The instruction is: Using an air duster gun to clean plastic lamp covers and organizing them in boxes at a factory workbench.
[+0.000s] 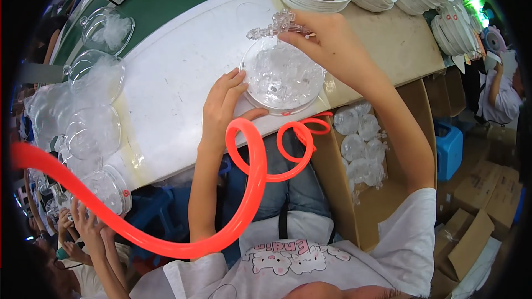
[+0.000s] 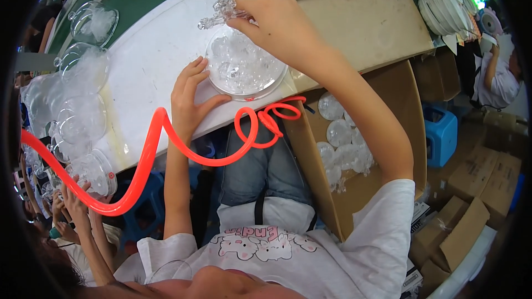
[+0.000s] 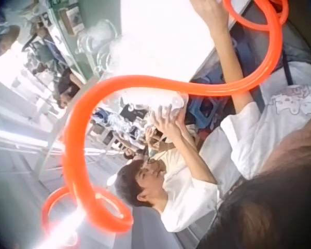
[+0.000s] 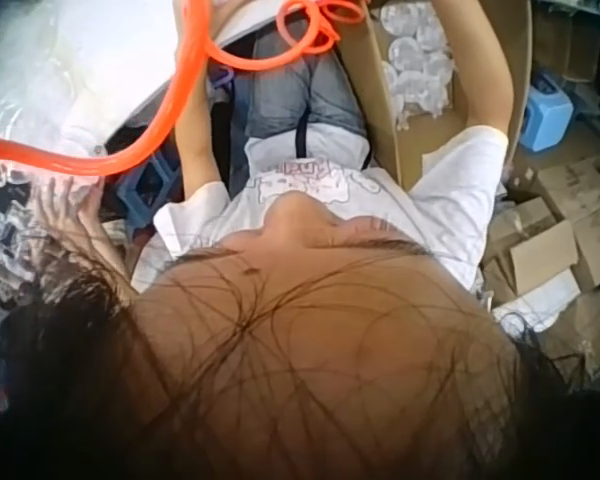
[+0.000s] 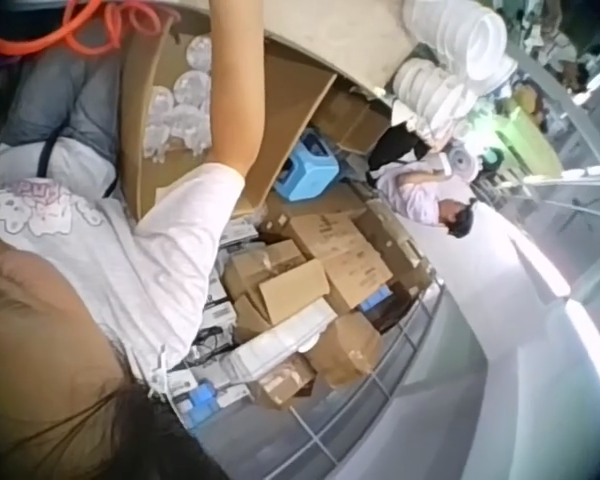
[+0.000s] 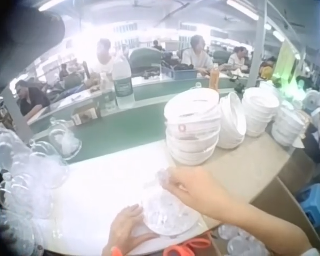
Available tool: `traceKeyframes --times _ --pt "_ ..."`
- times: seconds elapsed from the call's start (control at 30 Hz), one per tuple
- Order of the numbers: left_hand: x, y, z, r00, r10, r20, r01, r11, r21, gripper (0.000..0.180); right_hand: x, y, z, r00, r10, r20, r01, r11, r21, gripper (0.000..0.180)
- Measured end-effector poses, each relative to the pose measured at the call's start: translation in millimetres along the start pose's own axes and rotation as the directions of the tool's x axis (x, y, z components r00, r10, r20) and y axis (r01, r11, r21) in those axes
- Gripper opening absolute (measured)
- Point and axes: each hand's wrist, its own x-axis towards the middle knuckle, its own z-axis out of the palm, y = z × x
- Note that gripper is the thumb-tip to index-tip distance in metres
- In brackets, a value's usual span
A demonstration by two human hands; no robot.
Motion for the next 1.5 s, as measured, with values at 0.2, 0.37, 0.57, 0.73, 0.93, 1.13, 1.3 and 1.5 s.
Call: traceKeyframes --times 0.2,0.37,0.57,0.73,0.93,1.13,1.3,1.5 --pt "3.7 8.5 -0.1 0.991 -0.128 -0.035 0.127 0.991 -0.044 0.058 2.4 0.0 -2.7 0.999 -0.036 0.007 0.036 0.998 0.056 0.021" --pt "4.3 6.5 -1.0 0.989 -0.147 0.015 0.147 0.989 -0.026 0.058 5.9 4.8 0.1 0.997 -0.069 0.032 0.07 0.997 -0.018 0.022" --pt "3.4 5.9 0.4 0.992 -0.127 0.009 0.127 0.992 -0.004 0.054 7.1 7.2 -5.1 0.992 0.037 0.123 -0.035 0.999 -0.018 0.021" --pt "3.0 10.3 -2.7 0.978 -0.192 0.083 0.191 0.981 0.021 0.052 7.1 -0.1 -6.0 0.993 0.021 0.118 -0.013 0.998 -0.064 0.02" --pt "4.7 4.9 1.0 0.996 -0.079 0.029 0.077 0.995 0.062 0.051 7.6 3.7 -2.8 0.998 -0.053 0.031 0.056 0.992 -0.11 0.022" --pt "1.1 7.7 -2.7 0.979 -0.172 0.11 0.167 0.985 0.049 0.052 6.5 0.3 -1.6 1.0 -0.009 0.022 0.011 0.997 -0.081 0.023" --pt "1.6 10.1 -2.1 0.972 -0.213 0.1 0.216 0.976 -0.019 0.053 4.4 -1.0 -2.5 1.0 -0.024 -0.006 0.024 0.999 -0.044 0.023" --pt "4.2 10.4 -0.5 0.993 -0.109 0.052 0.107 0.994 0.031 0.048 -2.4 1.9 2.1 0.996 0.052 -0.068 -0.055 0.998 -0.039 0.019"
